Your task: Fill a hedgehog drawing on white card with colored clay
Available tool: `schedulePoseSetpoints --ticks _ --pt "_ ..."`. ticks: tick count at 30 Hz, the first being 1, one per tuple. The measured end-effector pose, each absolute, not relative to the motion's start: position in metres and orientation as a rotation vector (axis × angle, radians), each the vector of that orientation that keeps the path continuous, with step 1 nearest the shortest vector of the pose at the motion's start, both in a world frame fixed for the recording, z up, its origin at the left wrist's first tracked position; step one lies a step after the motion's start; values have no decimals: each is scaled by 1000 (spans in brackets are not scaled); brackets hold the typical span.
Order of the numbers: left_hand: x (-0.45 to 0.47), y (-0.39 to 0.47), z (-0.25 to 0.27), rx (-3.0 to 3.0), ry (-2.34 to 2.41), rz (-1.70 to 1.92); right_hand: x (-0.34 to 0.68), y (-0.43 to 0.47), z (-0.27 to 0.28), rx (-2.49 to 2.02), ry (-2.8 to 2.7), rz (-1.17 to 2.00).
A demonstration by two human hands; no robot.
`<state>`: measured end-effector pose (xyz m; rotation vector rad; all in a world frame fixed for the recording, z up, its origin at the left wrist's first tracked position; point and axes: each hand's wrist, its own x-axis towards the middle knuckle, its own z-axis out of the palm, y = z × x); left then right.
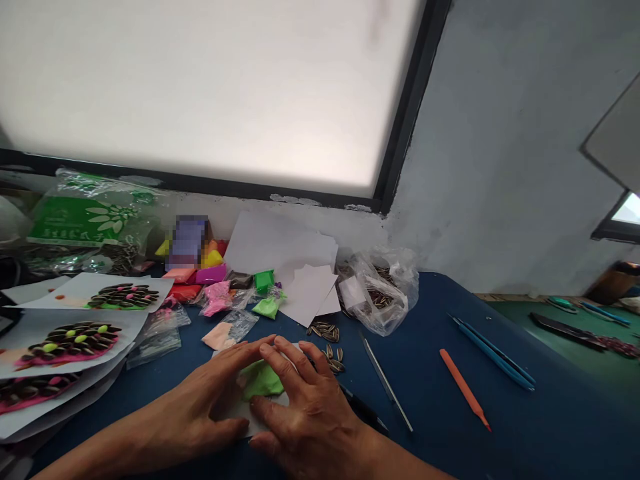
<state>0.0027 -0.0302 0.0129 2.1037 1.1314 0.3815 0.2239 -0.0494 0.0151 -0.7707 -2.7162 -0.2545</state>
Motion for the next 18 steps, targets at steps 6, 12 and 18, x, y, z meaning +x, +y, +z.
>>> schedulePoseSetpoints --ticks 6,12,18 --pt "2 -32 14 2090 1161 357 226 -50 11 -777 -2662 -387" --pt "1 -32 11 2089 1158 372 224 -50 10 -893 -2650 -347" --pt "-2 -30 1 2109 1120 446 224 -51 9 -967 -2600 -327"
